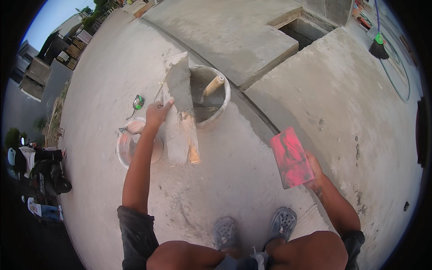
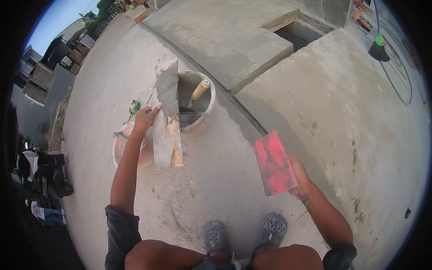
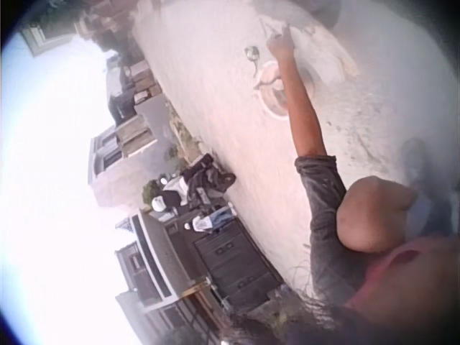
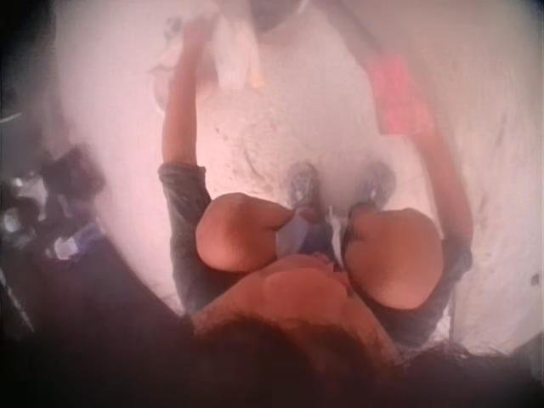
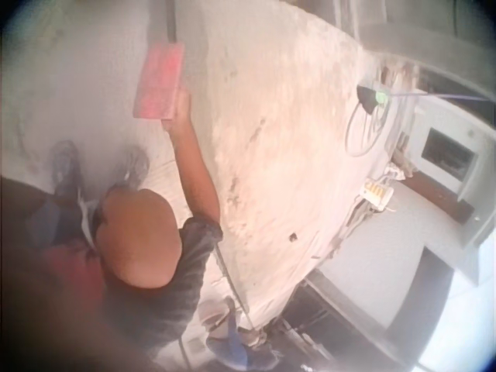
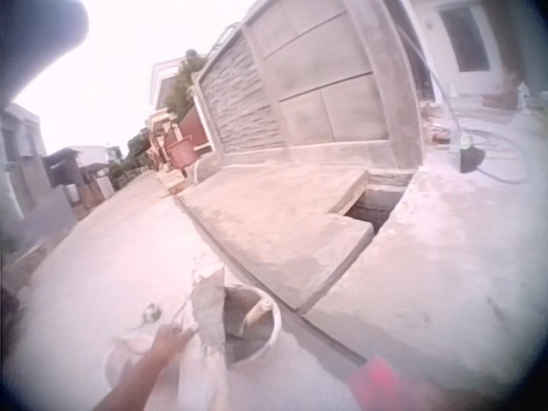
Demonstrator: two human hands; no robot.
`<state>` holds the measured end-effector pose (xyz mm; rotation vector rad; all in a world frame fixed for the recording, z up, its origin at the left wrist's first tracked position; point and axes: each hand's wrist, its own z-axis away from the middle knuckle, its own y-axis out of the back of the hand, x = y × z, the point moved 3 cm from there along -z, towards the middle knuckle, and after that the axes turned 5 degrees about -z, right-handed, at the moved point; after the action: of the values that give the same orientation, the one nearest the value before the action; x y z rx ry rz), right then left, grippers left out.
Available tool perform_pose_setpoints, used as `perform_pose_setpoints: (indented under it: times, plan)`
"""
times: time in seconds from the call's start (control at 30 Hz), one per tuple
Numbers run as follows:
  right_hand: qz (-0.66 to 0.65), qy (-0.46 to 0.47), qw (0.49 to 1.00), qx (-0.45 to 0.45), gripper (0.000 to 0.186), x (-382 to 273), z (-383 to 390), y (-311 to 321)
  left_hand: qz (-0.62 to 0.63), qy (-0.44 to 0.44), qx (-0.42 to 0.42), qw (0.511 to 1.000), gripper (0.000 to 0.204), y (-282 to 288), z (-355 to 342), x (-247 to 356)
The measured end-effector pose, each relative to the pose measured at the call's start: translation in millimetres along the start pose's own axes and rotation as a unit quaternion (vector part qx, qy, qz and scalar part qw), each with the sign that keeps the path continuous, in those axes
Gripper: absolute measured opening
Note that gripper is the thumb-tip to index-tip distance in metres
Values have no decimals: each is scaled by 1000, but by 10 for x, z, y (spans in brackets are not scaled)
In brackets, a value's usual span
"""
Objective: The person smooths a freshly poured concrete floor using a pink float and a wooden straightedge. They repeatedly scrape the straightedge to remove excess material and rub the surface with the float to level and finish the concrete.
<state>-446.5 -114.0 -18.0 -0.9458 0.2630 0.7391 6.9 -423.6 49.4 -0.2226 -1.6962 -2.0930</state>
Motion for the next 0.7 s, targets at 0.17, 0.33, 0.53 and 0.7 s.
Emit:
perform_pose_setpoints:
  times: [0.17, 0.33, 0.53, 0.7]
  plan:
    - [-79, -45, 995, -48, 55, -104, -65, -491, 77, -161, 269, 947, 32, 77, 628, -140]
    - [48, 69, 985, -152, 56, -125, -240, -1210, 322, -227, 163, 905, 14, -402, 2355, 202]
    - [464, 204, 855, -111, 52, -502, -686, -2478, 429, -92, 0, 899, 26, -861, 3018, -8]
    - [797, 283, 528, -72, 46, -1013, -1784, -3496, 422, -89, -33, 902, 26, -924, 3050, -37]
